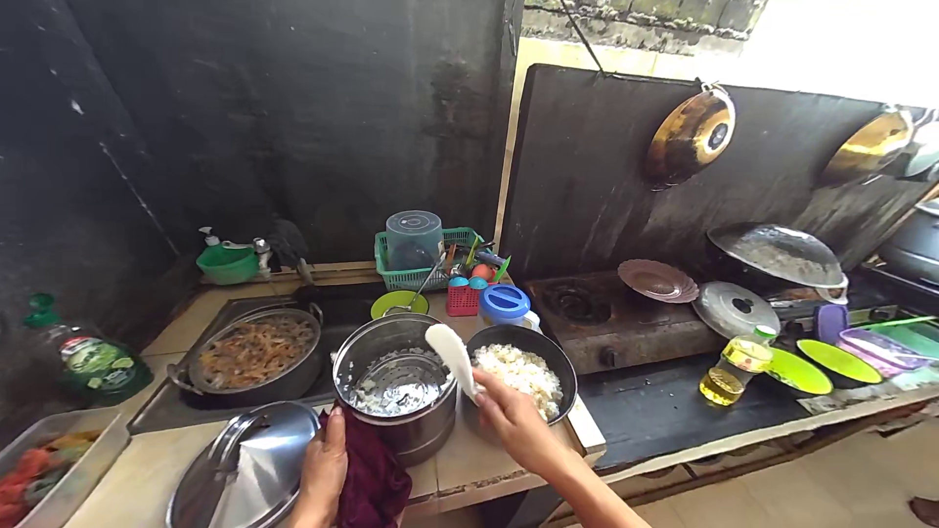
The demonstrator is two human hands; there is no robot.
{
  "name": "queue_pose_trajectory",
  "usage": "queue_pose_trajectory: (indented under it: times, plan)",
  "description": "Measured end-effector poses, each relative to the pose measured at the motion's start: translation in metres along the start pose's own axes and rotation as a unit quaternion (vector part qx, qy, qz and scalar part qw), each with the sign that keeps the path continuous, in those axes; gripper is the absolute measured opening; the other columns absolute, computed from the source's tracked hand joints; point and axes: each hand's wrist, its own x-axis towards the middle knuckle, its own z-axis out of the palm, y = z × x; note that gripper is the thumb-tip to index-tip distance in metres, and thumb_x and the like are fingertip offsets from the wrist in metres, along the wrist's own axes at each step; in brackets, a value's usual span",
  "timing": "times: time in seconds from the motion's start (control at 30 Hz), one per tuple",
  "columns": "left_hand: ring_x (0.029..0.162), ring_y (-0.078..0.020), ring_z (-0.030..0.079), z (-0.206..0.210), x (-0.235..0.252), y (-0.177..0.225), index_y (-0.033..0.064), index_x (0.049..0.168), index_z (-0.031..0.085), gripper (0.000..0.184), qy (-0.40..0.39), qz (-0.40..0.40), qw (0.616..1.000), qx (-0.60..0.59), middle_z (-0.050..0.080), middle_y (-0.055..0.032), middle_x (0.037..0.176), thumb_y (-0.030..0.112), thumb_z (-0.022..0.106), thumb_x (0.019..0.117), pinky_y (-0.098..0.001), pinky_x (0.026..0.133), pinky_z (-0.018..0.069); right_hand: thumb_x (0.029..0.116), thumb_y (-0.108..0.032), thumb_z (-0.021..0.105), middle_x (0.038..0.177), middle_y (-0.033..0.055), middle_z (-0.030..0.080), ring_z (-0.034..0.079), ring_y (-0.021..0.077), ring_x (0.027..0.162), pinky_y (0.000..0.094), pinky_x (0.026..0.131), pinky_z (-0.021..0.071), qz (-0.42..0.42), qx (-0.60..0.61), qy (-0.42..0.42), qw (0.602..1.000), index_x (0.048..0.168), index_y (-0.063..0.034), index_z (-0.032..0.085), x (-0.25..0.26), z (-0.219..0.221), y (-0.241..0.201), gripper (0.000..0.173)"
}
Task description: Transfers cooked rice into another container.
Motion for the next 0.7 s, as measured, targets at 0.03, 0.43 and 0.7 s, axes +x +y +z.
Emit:
queue_pose_trajectory:
  times: [0.03,0.43,0.7]
  plan:
    - [0.111,-0.0128,0.064,-0.001,0.000,-0.001,-0.0049,0.118,0.067,0.055,0.000,0.002,1.000,0.005,0.069,-0.0167,0.116,0.037,0.032,0.1122,-0.0341,0.101,0.0485,0.1101,-0.032,0.042,0.098,0.0056,0.073,0.069,0.0187,0.081,0.0435,0.079,0.0573,-0.009,-0.072,0.004,0.997,0.151,-0.0238,0.053,0.000,0.005,0.001,0.043]
    - [0.106,-0.0092,0.064,-0.002,-0.001,0.000,-0.0051,0.117,0.066,0.055,-0.003,-0.001,1.000,0.006,0.069,-0.0149,0.111,0.038,0.032,0.1119,-0.0318,0.098,0.0497,0.1107,-0.033,0.040,0.094,0.0048,0.074,0.068,0.0183,0.077,0.0439,0.075,0.0573,-0.038,-0.137,0.053,0.988,0.147,-0.0253,0.059,-0.037,-0.023,0.001,0.041]
    - [0.103,-0.0049,0.065,-0.005,0.000,-0.002,-0.0045,0.115,0.067,0.055,-0.018,0.008,1.000,-0.002,0.070,-0.0120,0.108,0.037,0.031,0.1123,-0.0277,0.097,0.0503,0.1090,-0.033,0.046,0.078,0.0069,0.064,0.063,0.0237,0.061,0.0424,0.051,0.0513,-0.172,-0.282,0.032,0.943,0.145,-0.0359,0.059,-0.063,0.020,0.026,0.038]
